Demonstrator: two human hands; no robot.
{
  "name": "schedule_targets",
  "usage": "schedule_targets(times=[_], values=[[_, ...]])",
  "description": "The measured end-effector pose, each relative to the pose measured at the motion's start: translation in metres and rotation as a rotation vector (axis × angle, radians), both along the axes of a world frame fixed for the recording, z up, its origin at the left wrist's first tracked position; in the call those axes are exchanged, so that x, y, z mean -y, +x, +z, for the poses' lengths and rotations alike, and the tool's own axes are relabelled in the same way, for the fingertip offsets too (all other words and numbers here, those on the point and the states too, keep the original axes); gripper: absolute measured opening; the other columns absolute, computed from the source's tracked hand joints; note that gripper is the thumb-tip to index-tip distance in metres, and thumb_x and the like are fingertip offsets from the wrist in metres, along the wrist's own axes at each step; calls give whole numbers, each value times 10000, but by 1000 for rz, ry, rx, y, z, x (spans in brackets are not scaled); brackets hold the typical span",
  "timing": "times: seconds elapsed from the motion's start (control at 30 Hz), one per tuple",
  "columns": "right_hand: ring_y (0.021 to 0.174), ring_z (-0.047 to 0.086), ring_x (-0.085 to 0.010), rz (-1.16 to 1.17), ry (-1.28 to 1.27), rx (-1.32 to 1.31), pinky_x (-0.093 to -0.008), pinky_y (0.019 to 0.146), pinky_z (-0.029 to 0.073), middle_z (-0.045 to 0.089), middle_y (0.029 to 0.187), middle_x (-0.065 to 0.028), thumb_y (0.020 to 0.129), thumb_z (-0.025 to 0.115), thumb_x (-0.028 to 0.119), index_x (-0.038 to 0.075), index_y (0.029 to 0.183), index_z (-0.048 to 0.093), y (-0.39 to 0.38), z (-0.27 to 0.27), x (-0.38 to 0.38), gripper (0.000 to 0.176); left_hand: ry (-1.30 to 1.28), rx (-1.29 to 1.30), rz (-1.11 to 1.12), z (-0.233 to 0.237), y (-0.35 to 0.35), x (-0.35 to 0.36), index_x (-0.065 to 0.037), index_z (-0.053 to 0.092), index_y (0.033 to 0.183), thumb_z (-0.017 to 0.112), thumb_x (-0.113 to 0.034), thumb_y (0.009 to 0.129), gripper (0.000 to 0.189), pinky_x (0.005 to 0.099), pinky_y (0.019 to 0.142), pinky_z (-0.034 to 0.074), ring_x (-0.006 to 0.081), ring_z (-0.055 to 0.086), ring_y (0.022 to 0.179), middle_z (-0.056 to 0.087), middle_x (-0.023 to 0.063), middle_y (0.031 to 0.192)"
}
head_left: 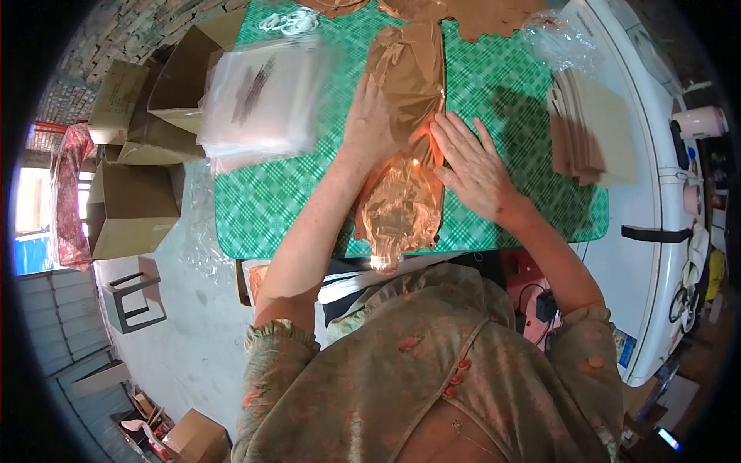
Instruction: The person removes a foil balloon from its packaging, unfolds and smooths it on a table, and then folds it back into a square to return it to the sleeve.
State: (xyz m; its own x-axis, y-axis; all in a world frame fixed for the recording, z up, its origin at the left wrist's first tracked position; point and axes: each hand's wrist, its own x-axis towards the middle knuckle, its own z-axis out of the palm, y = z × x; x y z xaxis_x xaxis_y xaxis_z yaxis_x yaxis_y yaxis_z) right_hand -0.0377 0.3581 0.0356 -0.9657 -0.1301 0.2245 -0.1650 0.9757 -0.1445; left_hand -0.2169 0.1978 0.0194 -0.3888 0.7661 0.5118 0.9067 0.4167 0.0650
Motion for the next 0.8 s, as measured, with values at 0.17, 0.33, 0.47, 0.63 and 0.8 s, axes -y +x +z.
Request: schedule_targets(times=[0.17, 0.33, 0.47, 0.63, 0.8], values=[[1576, 264, -263, 67, 24, 41, -515, 1290, 140, 346, 1671, -129, 995, 605, 331, 10, 1587, 365, 4, 2, 2, 714, -4, -6, -26, 1, -2, 1, -124, 550, 1491, 672, -502, 905, 707, 490, 1236, 265, 369, 390, 1440, 500, 146, 1544], [1481, 423, -298, 156, -191, -14, -490, 1246, 273, 512, 1541, -155, 997, 620, 223, 24, 1460, 540, -1, 9, -5, 510, -6, 19, -19, -1, -2, 3, -104, 557, 1477, 622, -474, 950, 647, 500, 1223, 280, 374, 394, 1437, 509, 149, 1533], [1380, 530, -336, 83, -482, -183, -477, 1196, 361, 625, 1407, -163, 994, 626, 141, 25, 1336, 641, -24, 3, -24, 362, 27, -14, -35, 13, 5, 2, -131, 578, 1465, 633, -452, 941, 617, 518, 1225, 278, 381, 383, 1454, 515, 145, 1528], [1520, 341, -333, -72, -145, -151, -502, 1264, 221, 407, 1612, -185, 1060, 516, 315, -3, 1535, 420, -62, -9, -44, 580, 91, 17, -71, 18, 4, -3, -156, 596, 1455, 646, -430, 930, 594, 521, 1217, 292, 382, 400, 1451, 530, 139, 1516], [1569, 252, -311, -77, 6, -108, -509, 1285, 141, 320, 1671, -180, 1079, 442, 441, -8, 1576, 352, -76, -16, -41, 676, 106, 74, -79, 4, 0, 1, -125, 578, 1466, 656, -464, 911, 655, 521, 1219, 291, 363, 414, 1446, 531, 144, 1514]])
